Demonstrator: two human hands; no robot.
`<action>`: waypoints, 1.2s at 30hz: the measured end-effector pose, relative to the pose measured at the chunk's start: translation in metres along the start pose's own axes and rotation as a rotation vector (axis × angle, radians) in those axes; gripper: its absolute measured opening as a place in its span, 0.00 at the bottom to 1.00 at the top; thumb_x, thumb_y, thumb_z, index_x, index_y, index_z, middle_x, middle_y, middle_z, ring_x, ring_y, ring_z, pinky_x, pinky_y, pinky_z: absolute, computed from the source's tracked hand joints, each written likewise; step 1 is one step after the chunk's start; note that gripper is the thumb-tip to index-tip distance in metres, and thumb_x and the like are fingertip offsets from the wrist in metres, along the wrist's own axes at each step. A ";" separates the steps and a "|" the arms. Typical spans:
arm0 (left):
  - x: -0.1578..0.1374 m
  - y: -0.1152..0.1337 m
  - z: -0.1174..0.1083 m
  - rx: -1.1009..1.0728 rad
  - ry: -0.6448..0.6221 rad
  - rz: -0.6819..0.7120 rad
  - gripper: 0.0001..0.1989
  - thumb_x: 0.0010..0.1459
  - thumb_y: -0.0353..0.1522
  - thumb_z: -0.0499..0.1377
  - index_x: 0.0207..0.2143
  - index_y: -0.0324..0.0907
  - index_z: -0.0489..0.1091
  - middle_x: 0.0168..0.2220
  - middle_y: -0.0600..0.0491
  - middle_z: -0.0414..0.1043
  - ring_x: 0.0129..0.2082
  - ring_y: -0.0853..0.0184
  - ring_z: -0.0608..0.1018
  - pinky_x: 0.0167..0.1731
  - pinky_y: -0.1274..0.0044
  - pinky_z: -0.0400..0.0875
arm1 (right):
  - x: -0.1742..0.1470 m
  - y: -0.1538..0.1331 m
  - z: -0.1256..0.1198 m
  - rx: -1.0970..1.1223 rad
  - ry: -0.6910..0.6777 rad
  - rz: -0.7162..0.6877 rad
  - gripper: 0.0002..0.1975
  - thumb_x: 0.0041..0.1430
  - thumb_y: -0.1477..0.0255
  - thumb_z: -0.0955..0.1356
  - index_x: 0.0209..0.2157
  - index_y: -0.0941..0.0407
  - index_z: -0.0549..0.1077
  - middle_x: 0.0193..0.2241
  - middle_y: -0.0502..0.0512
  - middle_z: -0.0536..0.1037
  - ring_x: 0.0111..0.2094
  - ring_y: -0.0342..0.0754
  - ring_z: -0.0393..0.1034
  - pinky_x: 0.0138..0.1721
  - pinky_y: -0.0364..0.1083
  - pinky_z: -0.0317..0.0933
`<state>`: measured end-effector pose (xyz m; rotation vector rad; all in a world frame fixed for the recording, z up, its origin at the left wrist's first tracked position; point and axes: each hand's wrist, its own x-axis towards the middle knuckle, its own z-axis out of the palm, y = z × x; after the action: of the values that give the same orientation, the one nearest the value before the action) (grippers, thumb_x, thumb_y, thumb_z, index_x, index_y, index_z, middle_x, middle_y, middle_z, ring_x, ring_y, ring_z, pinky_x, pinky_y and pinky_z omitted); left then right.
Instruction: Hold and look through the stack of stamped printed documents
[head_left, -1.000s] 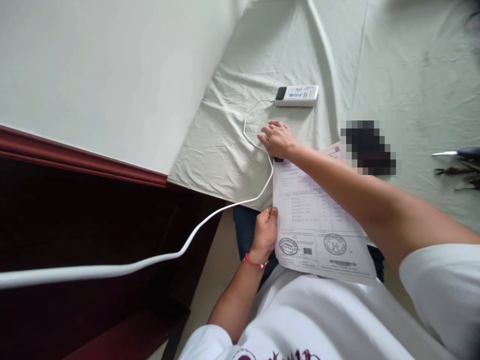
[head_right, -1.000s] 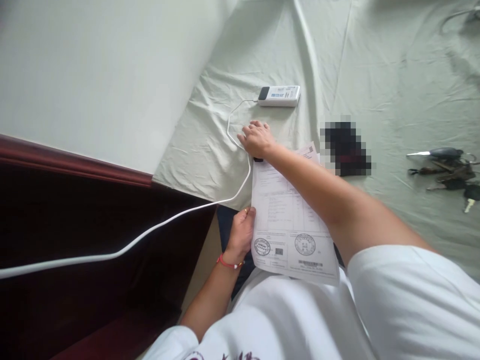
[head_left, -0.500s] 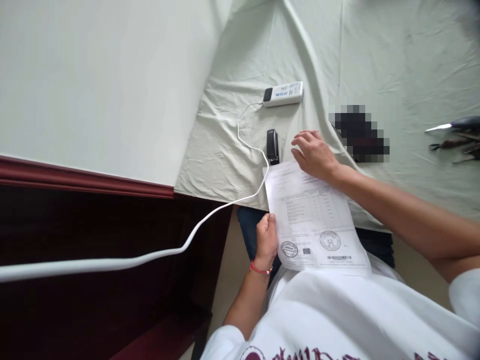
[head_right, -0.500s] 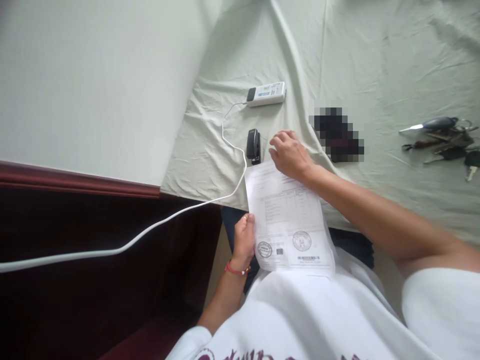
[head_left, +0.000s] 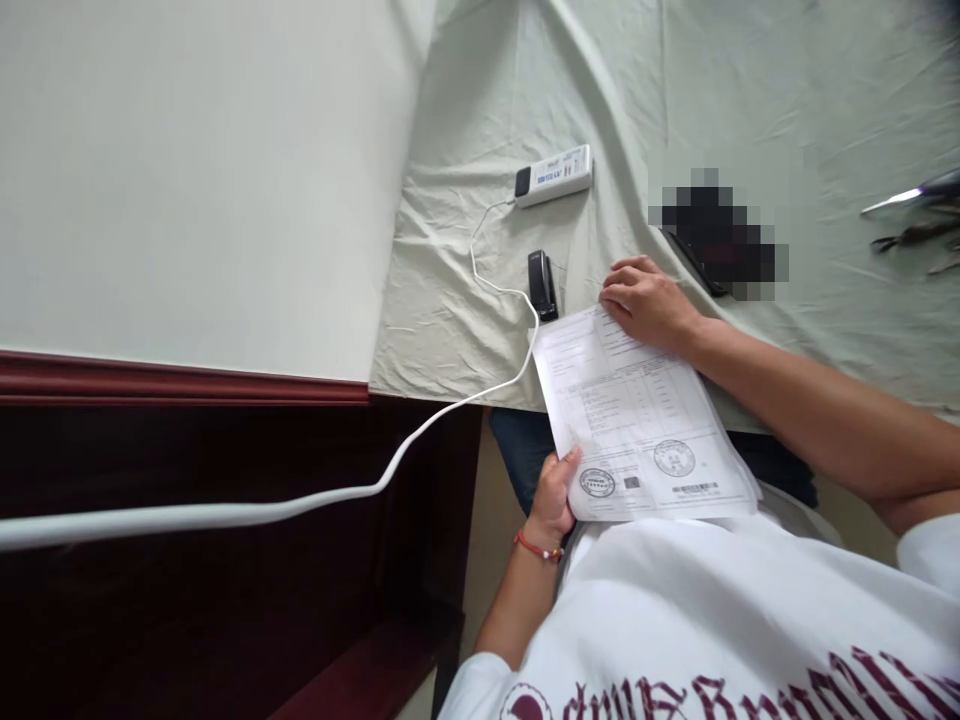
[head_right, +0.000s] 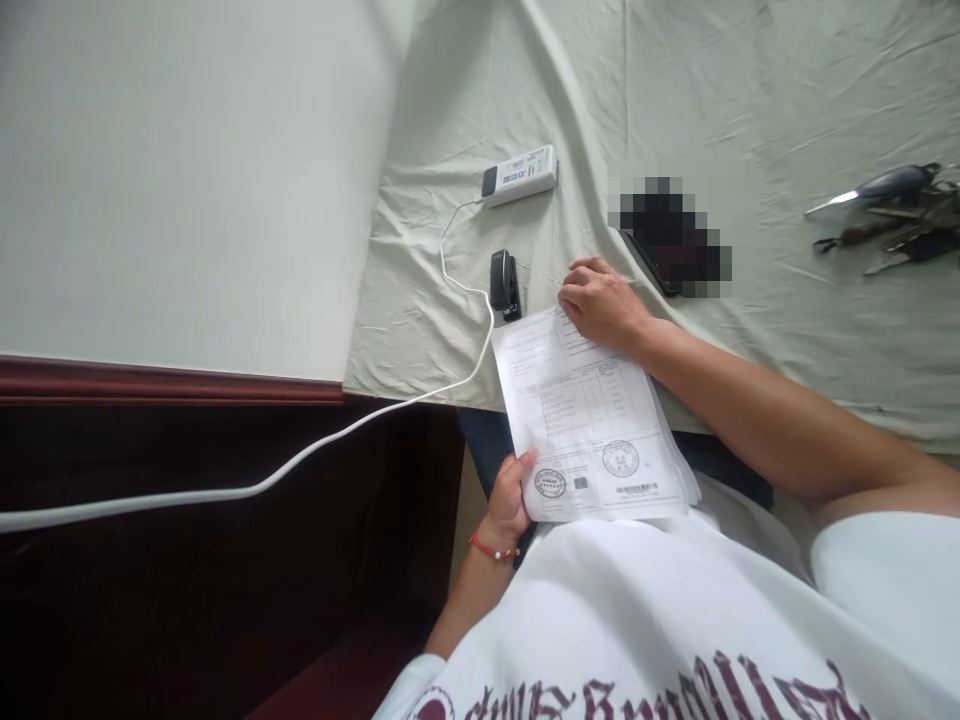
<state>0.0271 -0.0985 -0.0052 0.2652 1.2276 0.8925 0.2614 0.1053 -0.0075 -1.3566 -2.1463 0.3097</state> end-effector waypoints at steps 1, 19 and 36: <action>-0.002 -0.004 -0.001 0.006 -0.008 -0.019 0.28 0.45 0.41 0.77 0.44 0.32 0.79 0.44 0.38 0.82 0.50 0.46 0.83 0.57 0.59 0.73 | -0.001 0.000 0.000 0.000 -0.003 -0.003 0.21 0.71 0.67 0.59 0.37 0.54 0.83 0.44 0.60 0.81 0.58 0.57 0.67 0.62 0.58 0.63; -0.004 -0.012 -0.003 -0.021 0.139 0.164 0.23 0.48 0.47 0.73 0.36 0.38 0.78 0.39 0.46 0.83 0.41 0.59 0.83 0.47 0.69 0.76 | -0.001 0.004 -0.001 0.054 -0.013 0.060 0.20 0.69 0.59 0.62 0.35 0.54 0.83 0.41 0.65 0.78 0.54 0.61 0.65 0.54 0.60 0.66; 0.003 -0.014 -0.007 0.075 0.282 0.236 0.26 0.37 0.43 0.76 0.30 0.41 0.67 0.29 0.57 0.73 0.28 0.70 0.75 0.36 0.76 0.70 | -0.002 0.005 0.003 0.027 -0.006 0.018 0.17 0.67 0.62 0.65 0.42 0.56 0.83 0.45 0.65 0.79 0.61 0.63 0.64 0.61 0.61 0.62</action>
<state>0.0274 -0.1073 -0.0178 0.3577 1.5146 1.1161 0.2641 0.1057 -0.0130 -1.3617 -2.1288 0.3492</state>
